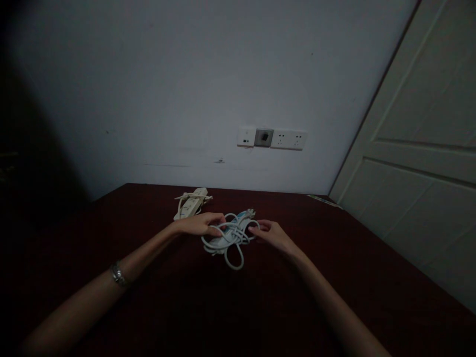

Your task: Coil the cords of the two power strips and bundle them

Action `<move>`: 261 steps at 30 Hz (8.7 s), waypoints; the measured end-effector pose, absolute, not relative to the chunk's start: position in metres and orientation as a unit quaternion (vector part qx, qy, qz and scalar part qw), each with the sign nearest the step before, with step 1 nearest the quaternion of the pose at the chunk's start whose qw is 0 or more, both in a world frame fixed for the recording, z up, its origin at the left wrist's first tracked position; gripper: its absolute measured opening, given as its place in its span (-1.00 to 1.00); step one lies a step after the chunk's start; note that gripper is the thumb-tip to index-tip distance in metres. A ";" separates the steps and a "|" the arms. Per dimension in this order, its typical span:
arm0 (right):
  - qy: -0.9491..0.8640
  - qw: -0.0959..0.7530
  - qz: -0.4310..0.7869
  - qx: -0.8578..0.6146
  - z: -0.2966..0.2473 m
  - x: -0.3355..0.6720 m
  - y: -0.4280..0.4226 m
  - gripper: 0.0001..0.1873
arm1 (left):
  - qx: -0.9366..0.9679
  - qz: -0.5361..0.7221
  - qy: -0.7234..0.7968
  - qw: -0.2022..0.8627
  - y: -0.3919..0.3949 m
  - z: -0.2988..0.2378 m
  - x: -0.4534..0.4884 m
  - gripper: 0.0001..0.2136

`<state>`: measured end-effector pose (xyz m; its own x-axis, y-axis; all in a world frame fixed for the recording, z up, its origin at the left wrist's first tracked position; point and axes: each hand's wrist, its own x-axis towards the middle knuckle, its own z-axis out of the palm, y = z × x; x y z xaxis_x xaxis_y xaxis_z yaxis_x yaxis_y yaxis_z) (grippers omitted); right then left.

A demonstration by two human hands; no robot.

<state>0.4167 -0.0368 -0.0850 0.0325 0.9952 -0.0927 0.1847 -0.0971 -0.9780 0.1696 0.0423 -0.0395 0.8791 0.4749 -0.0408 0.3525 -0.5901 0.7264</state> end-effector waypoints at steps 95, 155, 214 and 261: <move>-0.731 0.263 -0.119 -0.618 -0.069 0.364 -0.070 -0.68 | 0.918 0.170 0.247 0.258 0.050 -0.057 0.177 -0.64; -0.763 0.183 -0.056 -0.618 -0.078 0.385 -0.059 -0.41 | 0.875 0.224 0.284 0.323 0.018 -0.061 0.201 -0.84; -0.762 0.234 0.289 -0.530 -0.052 0.470 0.026 -0.55 | 0.962 0.128 0.217 0.100 0.006 -0.061 0.194 -0.54; -0.827 0.121 0.218 -0.503 -0.009 0.428 0.000 -0.50 | 0.868 0.287 0.372 0.164 -0.003 -0.061 0.217 -0.81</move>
